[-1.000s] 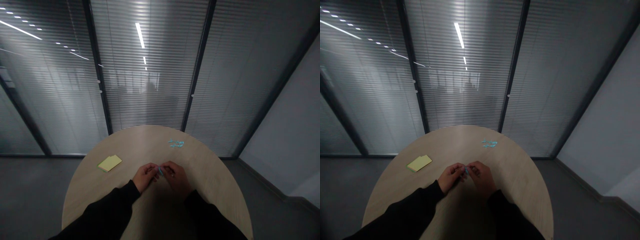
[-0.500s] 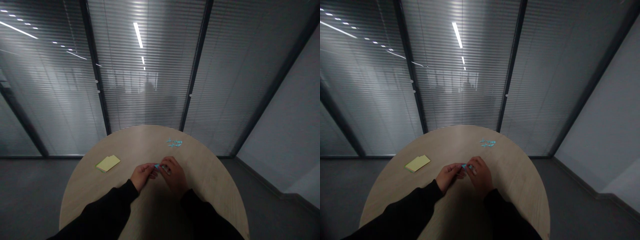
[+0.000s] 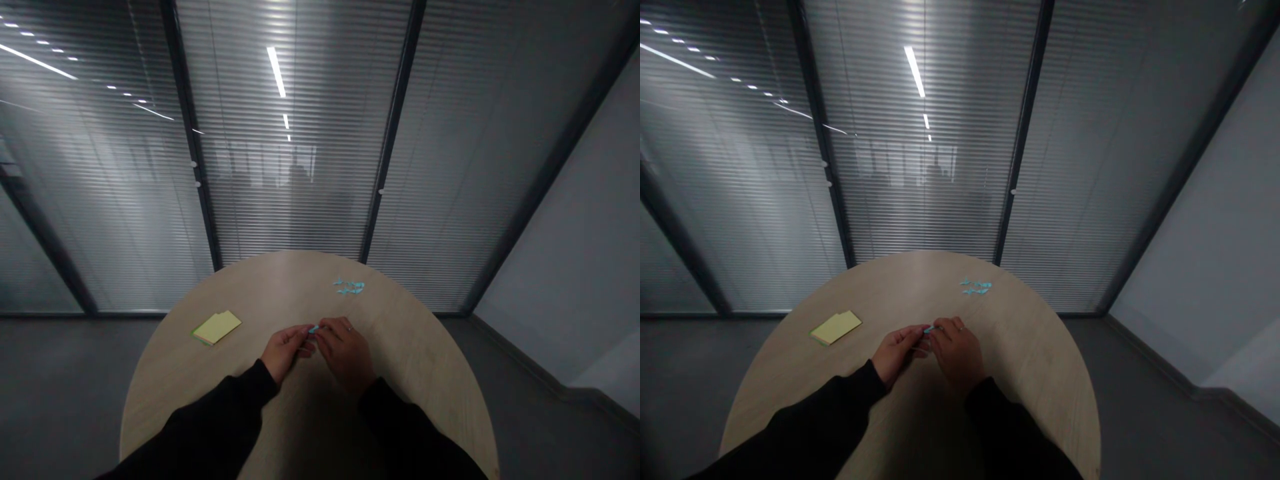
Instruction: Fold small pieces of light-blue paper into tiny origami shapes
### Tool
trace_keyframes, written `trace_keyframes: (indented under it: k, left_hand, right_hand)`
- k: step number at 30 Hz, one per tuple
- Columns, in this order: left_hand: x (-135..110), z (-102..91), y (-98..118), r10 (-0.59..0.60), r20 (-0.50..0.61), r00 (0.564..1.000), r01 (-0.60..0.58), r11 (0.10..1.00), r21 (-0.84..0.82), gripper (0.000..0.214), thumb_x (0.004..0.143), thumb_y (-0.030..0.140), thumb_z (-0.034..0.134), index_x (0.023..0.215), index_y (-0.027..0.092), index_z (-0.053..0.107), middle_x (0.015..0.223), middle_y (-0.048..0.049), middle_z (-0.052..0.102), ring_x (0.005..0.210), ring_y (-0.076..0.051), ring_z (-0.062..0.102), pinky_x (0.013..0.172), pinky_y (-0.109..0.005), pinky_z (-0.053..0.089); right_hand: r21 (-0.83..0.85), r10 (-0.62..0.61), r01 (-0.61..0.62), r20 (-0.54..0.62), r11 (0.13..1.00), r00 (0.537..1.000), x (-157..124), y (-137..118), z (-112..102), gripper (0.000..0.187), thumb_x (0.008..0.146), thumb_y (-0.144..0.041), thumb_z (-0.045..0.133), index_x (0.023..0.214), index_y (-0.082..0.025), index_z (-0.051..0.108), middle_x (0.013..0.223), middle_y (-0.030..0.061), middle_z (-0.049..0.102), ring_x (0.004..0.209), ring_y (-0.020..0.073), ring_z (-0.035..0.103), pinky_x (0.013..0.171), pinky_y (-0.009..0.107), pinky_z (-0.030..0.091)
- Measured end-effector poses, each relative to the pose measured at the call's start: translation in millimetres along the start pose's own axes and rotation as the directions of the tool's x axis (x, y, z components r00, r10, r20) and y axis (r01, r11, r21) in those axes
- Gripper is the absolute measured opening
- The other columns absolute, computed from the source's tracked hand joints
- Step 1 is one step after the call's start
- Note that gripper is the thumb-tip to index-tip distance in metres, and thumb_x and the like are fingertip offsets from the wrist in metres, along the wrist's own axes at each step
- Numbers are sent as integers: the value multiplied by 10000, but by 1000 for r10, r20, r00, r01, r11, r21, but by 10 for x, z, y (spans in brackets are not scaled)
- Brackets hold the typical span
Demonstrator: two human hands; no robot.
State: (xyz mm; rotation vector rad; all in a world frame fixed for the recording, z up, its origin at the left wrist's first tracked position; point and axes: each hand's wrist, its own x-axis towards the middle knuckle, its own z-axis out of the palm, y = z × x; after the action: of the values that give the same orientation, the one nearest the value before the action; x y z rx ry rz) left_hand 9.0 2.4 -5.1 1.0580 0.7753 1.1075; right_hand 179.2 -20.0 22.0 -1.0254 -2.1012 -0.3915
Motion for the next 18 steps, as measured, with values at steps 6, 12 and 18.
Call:
trace_keyframes:
  k: [6,12,18]
  left_hand:
    - [-4,14,22,-6,-11,1000,6,1000,-11,493,702,520,792,981,116,746,868,-90,720,707,-142,625,658,-261,511]
    - [-2,8,5,18,-26,999,-18,1000,9,495,702,512,785,980,104,740,801,-84,725,683,-141,629,683,-272,520]
    - [0,6,-21,58,-43,997,-55,996,66,440,698,440,788,976,108,711,704,-52,712,621,-148,644,692,-306,527]
  right_hand:
    - [95,110,-106,-42,990,993,-42,-5,18,129,936,-183,583,875,-209,694,950,70,632,887,217,564,797,346,486]
    - [311,234,-217,-16,925,972,-56,-31,54,136,922,-263,602,862,-211,713,843,43,562,780,182,568,692,298,486]
    - [469,336,-297,0,832,942,-30,-93,66,106,901,-276,608,851,-209,672,832,40,603,740,172,579,637,270,491]
